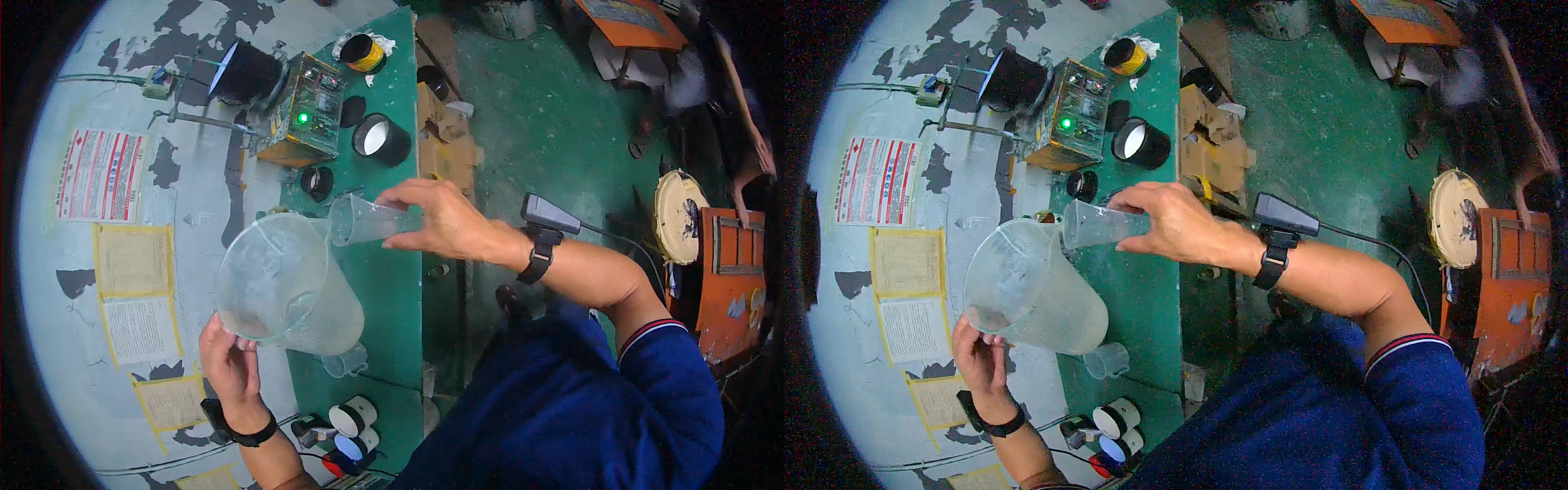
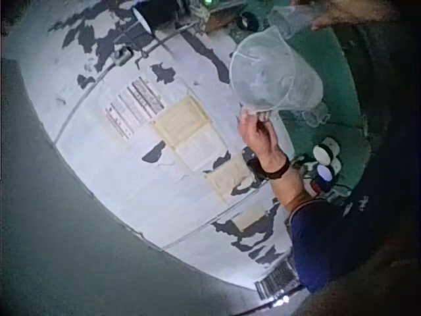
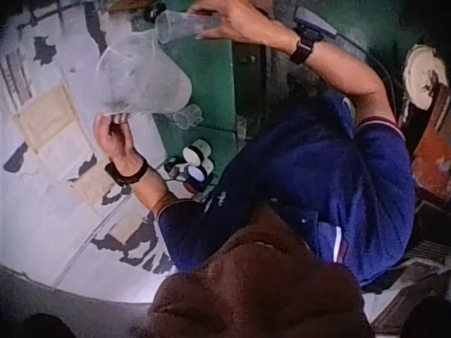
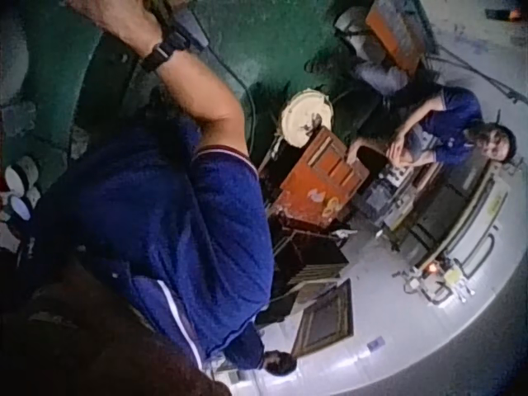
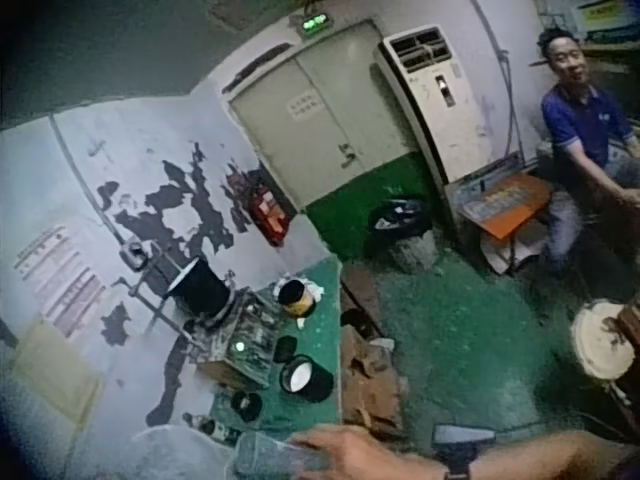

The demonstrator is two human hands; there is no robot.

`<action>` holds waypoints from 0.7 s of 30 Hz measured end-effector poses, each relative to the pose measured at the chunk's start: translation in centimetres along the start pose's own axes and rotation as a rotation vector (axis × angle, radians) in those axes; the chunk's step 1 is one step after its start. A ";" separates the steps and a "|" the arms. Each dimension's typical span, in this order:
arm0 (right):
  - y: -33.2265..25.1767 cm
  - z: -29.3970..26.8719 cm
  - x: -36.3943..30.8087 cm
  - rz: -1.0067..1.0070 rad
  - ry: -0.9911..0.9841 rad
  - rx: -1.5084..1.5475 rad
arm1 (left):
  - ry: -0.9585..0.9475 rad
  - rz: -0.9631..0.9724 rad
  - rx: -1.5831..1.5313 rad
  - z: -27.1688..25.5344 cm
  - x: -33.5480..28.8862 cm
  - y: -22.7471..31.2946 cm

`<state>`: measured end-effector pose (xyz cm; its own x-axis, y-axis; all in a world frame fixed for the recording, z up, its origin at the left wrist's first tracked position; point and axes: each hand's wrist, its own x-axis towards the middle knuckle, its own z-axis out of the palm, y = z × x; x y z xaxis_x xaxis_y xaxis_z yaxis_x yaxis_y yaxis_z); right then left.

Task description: The recorder is mixing white paint or liquid with a darker substance in a small container using a stir stick.

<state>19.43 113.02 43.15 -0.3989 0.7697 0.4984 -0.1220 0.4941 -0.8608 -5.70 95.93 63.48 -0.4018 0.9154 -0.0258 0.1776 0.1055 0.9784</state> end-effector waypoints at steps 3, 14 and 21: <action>0.2 0.3 -0.1 -0.017 -0.002 0.014 | -0.011 0.005 0.029 0.0 0.0 0.2; 0.4 0.8 -0.4 -0.017 -0.012 -0.015 | -0.059 -0.049 0.148 0.0 0.6 1.6; 1.0 1.7 -0.5 -0.041 -0.021 0.043 | -0.075 -0.067 0.225 0.0 0.8 2.4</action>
<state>17.97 112.41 41.89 -0.4117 0.7402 0.5317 -0.1777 0.5070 -0.8434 -5.58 96.92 65.75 -0.3529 0.9288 -0.1126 0.3514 0.2431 0.9041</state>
